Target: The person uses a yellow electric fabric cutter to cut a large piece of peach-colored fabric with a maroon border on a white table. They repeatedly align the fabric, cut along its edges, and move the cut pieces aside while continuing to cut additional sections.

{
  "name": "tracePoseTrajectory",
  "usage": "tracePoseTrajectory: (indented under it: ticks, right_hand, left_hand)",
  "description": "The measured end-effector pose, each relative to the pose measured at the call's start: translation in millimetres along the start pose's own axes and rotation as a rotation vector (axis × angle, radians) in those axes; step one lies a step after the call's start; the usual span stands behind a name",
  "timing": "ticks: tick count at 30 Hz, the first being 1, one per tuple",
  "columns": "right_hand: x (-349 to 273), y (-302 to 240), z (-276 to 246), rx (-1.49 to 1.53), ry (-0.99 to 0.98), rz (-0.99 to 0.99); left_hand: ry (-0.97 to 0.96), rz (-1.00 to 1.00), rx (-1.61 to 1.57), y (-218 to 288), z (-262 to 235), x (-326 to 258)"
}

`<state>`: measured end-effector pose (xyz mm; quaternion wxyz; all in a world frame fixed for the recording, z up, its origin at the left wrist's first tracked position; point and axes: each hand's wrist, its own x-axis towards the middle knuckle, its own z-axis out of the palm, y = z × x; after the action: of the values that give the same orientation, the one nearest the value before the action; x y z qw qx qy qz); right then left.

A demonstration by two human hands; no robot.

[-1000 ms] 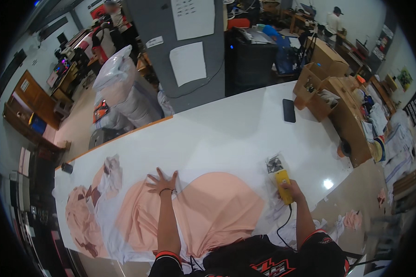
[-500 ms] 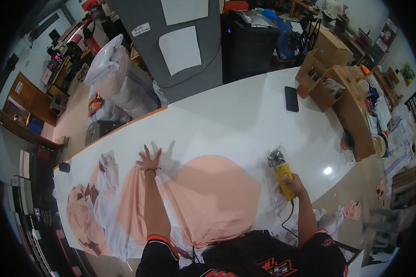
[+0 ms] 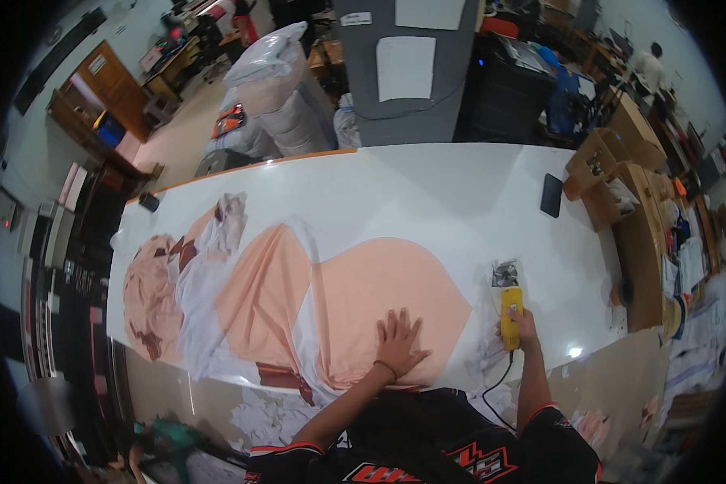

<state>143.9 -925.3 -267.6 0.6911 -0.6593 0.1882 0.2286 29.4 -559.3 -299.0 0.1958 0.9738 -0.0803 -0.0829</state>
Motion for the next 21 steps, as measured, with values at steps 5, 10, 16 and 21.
tracePoseTrajectory:
  ticks: [5, 10, 16, 21]
  right_hand:
    - [8, 15, -12, 0.057, -0.061, -0.003]
    - [2, 4, -9, 0.017, -0.078, 0.013]
    - [-15, -14, -33, -0.281, -0.045, -0.052]
    - [-45, -27, -76, -0.914, 0.079, -0.24]
  left_hand:
    - [0.041, -0.077, 0.087, 33, 18, 12]
    - [-0.014, -0.19, 0.106, 57, 30, 27]
    - [0.051, -0.089, -0.097, 54, 62, 27]
    - [0.078, -0.184, -0.008, 106, 54, -27]
